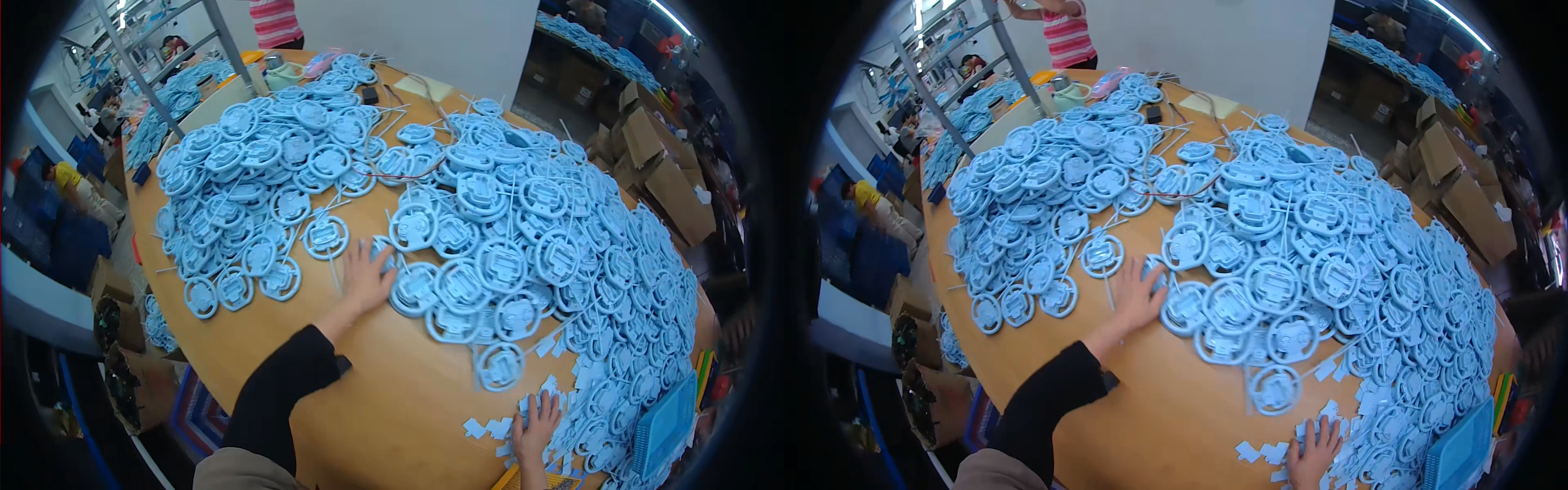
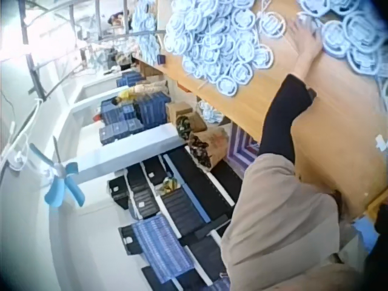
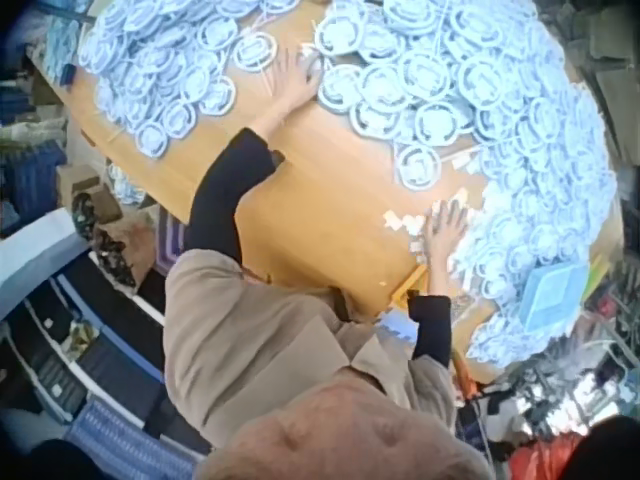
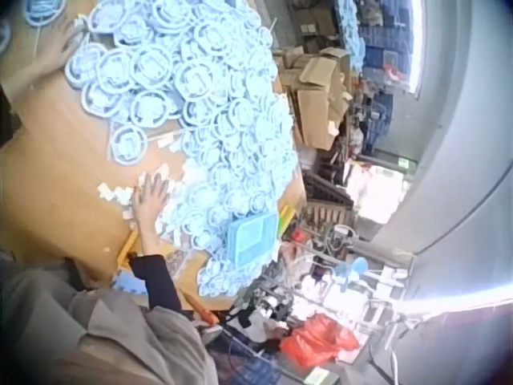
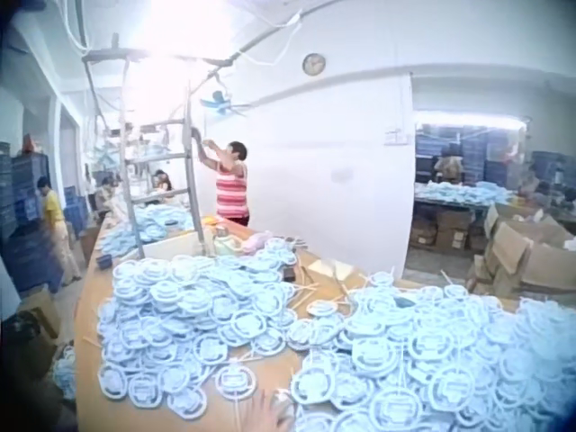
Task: The person picks up a blue plastic toy part, places it on a blue mat, and secures a small blue piece to it using a power screwdriver. They then repeat the process by hand-fitting small blue pieces into other toy parts and organizing the components on the table.
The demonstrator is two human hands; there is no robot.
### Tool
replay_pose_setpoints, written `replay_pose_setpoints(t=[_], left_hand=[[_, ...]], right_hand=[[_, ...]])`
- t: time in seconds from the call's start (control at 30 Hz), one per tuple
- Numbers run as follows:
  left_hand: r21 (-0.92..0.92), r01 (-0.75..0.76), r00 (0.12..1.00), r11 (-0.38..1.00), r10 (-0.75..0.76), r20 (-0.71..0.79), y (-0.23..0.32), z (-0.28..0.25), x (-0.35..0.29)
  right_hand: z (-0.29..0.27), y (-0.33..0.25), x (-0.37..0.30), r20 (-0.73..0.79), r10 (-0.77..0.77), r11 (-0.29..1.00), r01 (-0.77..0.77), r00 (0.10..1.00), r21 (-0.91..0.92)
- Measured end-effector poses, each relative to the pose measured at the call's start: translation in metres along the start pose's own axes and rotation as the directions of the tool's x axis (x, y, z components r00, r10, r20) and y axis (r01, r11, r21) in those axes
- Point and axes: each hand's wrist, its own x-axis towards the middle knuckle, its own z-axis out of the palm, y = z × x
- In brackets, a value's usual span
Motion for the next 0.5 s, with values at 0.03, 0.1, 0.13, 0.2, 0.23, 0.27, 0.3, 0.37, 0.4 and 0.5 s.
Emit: replay_pose_setpoints(t=[0.03, 0.1, 0.13, 0.2, 0.23, 0.27, 0.3, 0.37, 0.4, 0.5], left_hand=[[-0.014, 0.002, 1.0, 1.0, -0.002, -0.02, 0.01, 0.001, -0.018], [-0.051, 0.035, 0.999, 0.998, -0.033, 0.026, 0.043, -0.015, -0.052], [-0.043, 0.04, 0.998, 0.998, -0.038, 0.052, 0.051, -0.023, -0.07], [-0.031, 0.049, 0.997, 0.998, -0.047, 0.069, 0.067, -0.036, -0.107], [-0.049, 0.035, 0.993, 0.998, -0.029, 0.113, 0.075, -0.044, -0.125], [-0.067, 0.022, 0.988, 0.997, -0.011, 0.156, 0.081, -0.053, -0.138], [-0.058, 0.03, 0.988, 0.998, -0.021, 0.153, 0.088, -0.067, -0.148], [-0.175, 0.287, 0.92, 0.942, -0.22, 0.323, 0.099, -0.097, -0.167], [-0.163, 0.303, 0.917, 0.939, -0.241, 0.317, 0.1, -0.107, -0.181], [-0.322, 0.474, 0.862, 0.819, -0.359, 0.357, 0.104, -0.135, -0.217]], right_hand=[[-0.007, -0.002, -0.005, 0.016, -0.018, 0.999, 0.018, 1.0, 0.027], [-0.014, -0.002, -0.014, 0.029, -0.039, 0.998, 0.037, 0.999, 0.053], [-0.013, 0.0, -0.016, 0.013, -0.06, 0.995, 0.059, 0.998, 0.075], [-0.012, 0.008, -0.022, -0.023, -0.094, 0.99, 0.096, 0.995, 0.108], [-0.009, 0.015, -0.022, -0.024, -0.106, 0.988, 0.108, 0.994, 0.114], [-0.004, 0.023, -0.02, 0.008, -0.073, 0.987, 0.071, 0.997, 0.144], [-0.002, 0.025, -0.023, 0.044, -0.039, 0.985, 0.031, 0.998, 0.172], [-0.008, 0.01, -0.021, -0.078, -0.039, 0.97, 0.056, 0.996, 0.238], [-0.013, 0.003, -0.017, -0.198, -0.02, 0.952, 0.079, 0.98, 0.296], [-0.026, -0.021, -0.016, -0.039, 0.146, 0.746, -0.084, 0.989, 0.66]])
